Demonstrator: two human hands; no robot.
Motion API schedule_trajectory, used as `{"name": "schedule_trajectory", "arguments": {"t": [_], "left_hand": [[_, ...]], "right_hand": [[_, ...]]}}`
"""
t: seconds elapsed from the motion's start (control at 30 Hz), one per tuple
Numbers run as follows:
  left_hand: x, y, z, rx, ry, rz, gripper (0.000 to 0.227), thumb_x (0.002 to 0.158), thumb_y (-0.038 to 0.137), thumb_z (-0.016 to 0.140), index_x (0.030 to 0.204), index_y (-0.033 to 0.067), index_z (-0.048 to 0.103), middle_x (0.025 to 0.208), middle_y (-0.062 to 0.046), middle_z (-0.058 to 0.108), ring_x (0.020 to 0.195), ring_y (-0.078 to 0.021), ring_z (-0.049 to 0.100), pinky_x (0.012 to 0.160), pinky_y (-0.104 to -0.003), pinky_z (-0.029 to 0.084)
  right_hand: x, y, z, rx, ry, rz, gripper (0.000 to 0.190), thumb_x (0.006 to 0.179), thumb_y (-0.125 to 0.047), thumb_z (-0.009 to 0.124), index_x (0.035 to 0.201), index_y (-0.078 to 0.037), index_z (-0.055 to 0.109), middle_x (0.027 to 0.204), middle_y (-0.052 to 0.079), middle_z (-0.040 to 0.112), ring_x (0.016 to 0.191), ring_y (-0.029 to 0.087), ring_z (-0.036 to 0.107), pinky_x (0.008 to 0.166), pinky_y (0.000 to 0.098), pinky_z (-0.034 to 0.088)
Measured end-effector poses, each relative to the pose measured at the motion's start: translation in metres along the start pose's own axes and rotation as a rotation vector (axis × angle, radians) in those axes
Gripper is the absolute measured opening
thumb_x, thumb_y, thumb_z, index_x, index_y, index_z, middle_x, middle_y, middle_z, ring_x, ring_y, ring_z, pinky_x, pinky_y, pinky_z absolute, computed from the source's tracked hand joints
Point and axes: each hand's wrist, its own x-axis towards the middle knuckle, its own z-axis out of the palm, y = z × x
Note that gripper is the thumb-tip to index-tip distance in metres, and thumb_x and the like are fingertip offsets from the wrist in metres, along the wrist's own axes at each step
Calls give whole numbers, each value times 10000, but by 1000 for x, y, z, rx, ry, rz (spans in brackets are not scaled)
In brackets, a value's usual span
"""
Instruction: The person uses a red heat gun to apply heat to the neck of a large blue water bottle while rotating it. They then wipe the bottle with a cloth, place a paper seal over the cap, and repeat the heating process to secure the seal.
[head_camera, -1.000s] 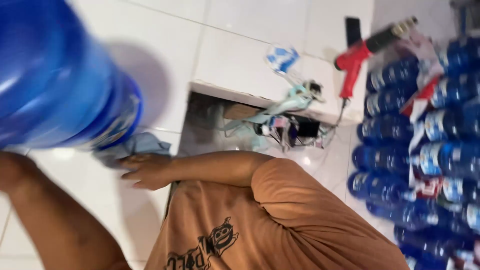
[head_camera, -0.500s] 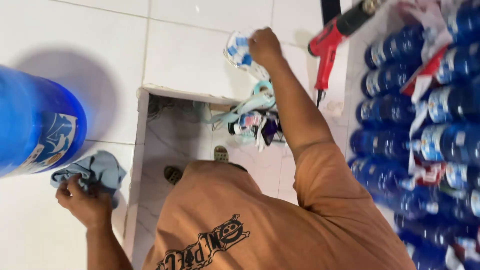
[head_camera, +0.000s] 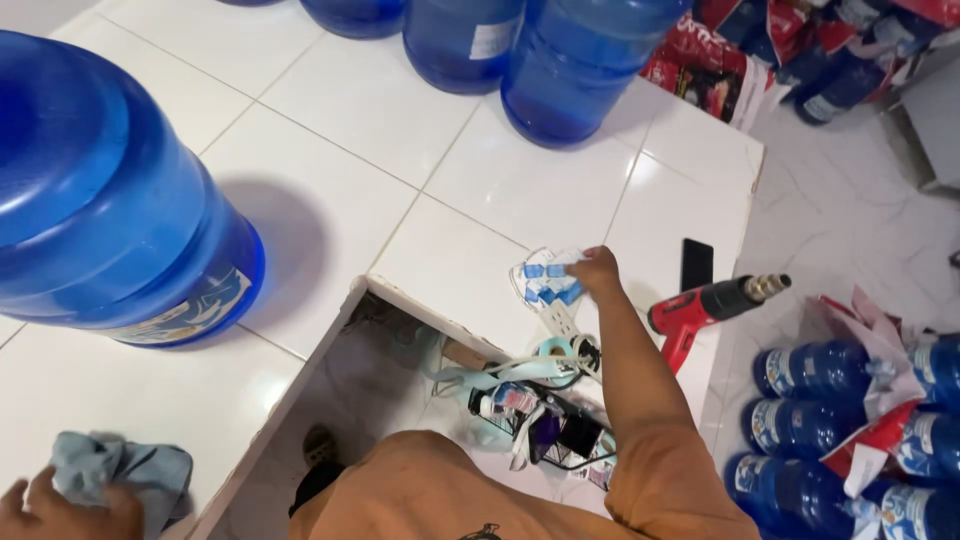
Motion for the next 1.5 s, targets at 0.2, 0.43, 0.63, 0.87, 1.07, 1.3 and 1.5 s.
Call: {"name": "schedule_trajectory", "arguments": {"t": [0.2,0.43,0.63,0.87,1.07,1.3,1.5], "left_hand": [[77,63,12,-266,53,188,545,871,10,751,1359,-204,636,1419,-399,507,1272,-572,486,1078,-653,410],[134,154,32,-782,-71,356,432,1066,131,642,1382,-144,537,1404,-301,421,1315,-472,439,1092,-616,421],[146,251,47,-1247,-505,131,418,920,64,812,1287,-39,641,1156,-268,657,1121,-458,637,1007,-520,460],[195,340,12,-1702,-1161,-244,548,812,408,865,1175,24,722,1009,-159,700,908,-225,690,816,-347,528],[271,268,-40,-1582,-844,-168,216,823,332,864,840,124,808,676,-1,719,661,-93,611,632,-259,501],[427,175,-107,-1287,89,505,236,966,226,888,903,119,687,833,-2,635,737,-121,563,653,-290,421],[516,111,3,-1017,-120,81,408,1019,474,828,771,265,579,729,129,552,672,-30,468,579,-324,346]], "right_hand": [[45,53,9,48,144,-180,426,600,-276,975,863,-145,666,790,-30,621,720,97,541,562,308,435],[-88,-38,-44,491,80,-91,186,849,-195,859,889,-155,681,865,-34,724,803,99,678,649,307,569],[-142,-89,-27,746,106,-355,235,845,-140,893,971,-39,722,712,42,671,570,128,700,503,226,623],[-294,-184,70,1060,-196,-543,283,868,-27,830,1078,22,647,860,82,686,770,169,703,731,292,612],[-335,-237,89,1104,-608,-759,345,904,-123,767,1181,-15,592,989,141,746,902,228,760,840,317,633],[-402,-414,98,936,-730,-1249,254,962,-194,712,1028,5,569,884,118,616,760,187,602,708,318,532],[-381,-526,198,867,-635,-1299,85,932,-154,755,949,-112,683,781,9,656,656,83,575,546,241,504]]}}
